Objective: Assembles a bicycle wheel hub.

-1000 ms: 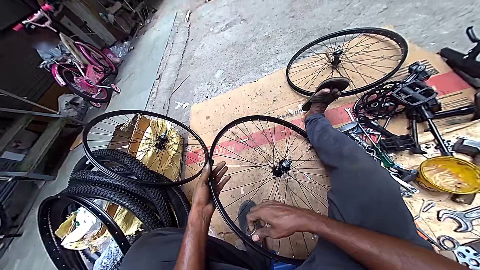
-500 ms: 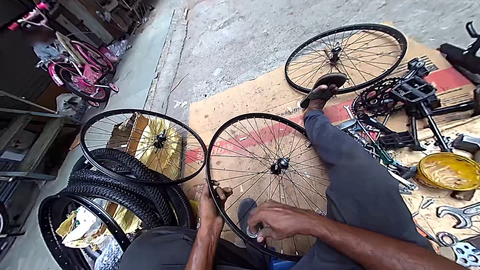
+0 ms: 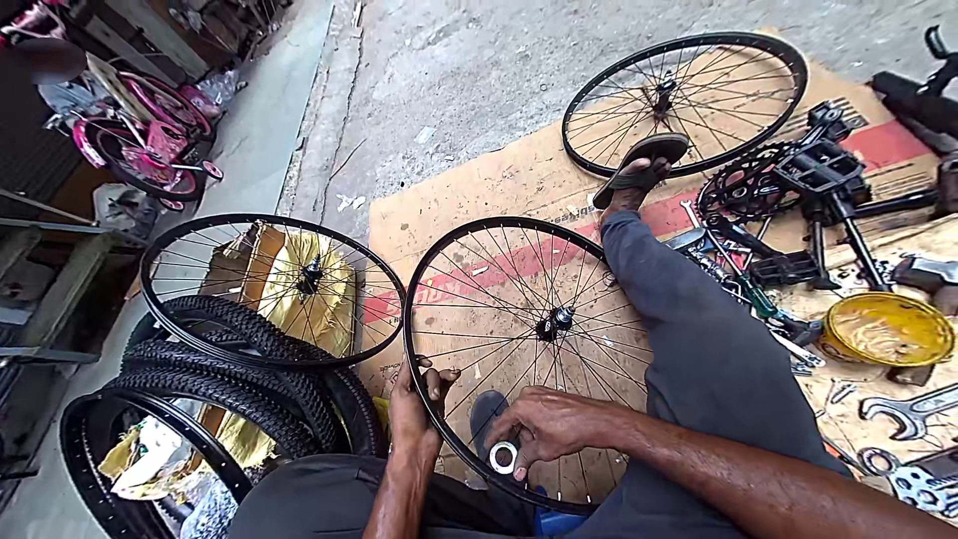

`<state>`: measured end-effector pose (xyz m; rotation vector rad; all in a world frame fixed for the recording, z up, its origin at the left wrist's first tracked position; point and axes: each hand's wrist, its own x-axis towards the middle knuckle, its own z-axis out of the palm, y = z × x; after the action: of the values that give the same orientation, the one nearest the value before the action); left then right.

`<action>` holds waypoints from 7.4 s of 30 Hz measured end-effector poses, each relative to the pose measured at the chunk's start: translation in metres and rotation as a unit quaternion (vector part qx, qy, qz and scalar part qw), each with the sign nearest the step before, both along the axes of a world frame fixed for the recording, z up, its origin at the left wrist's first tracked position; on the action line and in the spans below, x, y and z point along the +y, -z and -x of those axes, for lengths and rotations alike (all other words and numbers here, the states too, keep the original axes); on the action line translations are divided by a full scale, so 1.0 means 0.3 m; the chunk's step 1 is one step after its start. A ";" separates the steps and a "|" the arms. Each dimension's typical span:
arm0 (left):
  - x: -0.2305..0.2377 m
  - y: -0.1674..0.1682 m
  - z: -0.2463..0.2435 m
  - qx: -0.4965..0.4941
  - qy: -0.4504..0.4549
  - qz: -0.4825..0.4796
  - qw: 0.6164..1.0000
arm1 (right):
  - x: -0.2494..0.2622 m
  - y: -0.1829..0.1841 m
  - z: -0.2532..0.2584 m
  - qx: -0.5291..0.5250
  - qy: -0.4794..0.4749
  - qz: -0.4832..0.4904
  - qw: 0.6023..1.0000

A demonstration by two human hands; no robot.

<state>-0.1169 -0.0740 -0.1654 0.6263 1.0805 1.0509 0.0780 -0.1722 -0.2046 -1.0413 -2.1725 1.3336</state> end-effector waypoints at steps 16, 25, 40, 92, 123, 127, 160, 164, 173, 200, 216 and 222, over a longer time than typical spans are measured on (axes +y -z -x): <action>-0.003 -0.008 -0.011 0.006 -0.012 0.002 1.000 | 0.001 -0.017 0.037 -0.068 0.007 0.042 0.997; -0.004 -0.016 -0.017 0.007 -0.003 -0.003 1.000 | -0.011 -0.020 0.061 -0.109 0.042 0.026 0.993; -0.007 -0.015 -0.009 0.012 0.003 -0.009 1.000 | -0.010 -0.010 -0.018 0.029 0.014 0.094 0.995; 0.001 -0.009 -0.022 0.065 0.008 -0.057 0.996 | -0.004 -0.010 -0.068 -0.114 0.080 -0.202 0.969; -0.007 0.010 -0.024 0.062 0.019 -0.058 0.996 | 0.011 -0.028 0.066 -0.078 0.053 -0.048 0.994; -0.004 0.015 -0.017 0.056 0.018 -0.059 0.997 | 0.028 -0.027 -0.012 0.051 0.021 0.051 0.997; 0.103 -0.015 -0.007 0.029 0.076 -0.019 0.996 | 0.014 0.000 0.020 0.008 -0.008 -0.037 0.999; 0.015 -0.022 -0.014 -0.037 0.081 -0.084 0.992 | 0.020 -0.048 -0.065 0.058 0.126 -0.074 0.988; 0.014 0.008 -0.008 0.019 0.022 -0.021 0.999 | -0.021 -0.001 0.010 0.030 0.032 -0.103 0.994; 0.012 0.003 -0.021 0.008 0.034 -0.018 0.999 | -0.002 -0.010 0.090 -0.086 0.101 -0.042 0.990; 0.006 0.007 -0.003 0.017 0.045 -0.023 0.999 | -0.009 -0.021 0.047 -0.013 0.109 0.043 0.993; 0.009 0.005 -0.009 0.017 0.034 -0.023 0.999 | 0.025 -0.034 0.012 -0.006 0.008 0.047 0.999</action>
<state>-0.1142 -0.0713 -0.1669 0.7159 1.0596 1.0115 0.0745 -0.1646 -0.1943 -1.1022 -2.1227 1.4379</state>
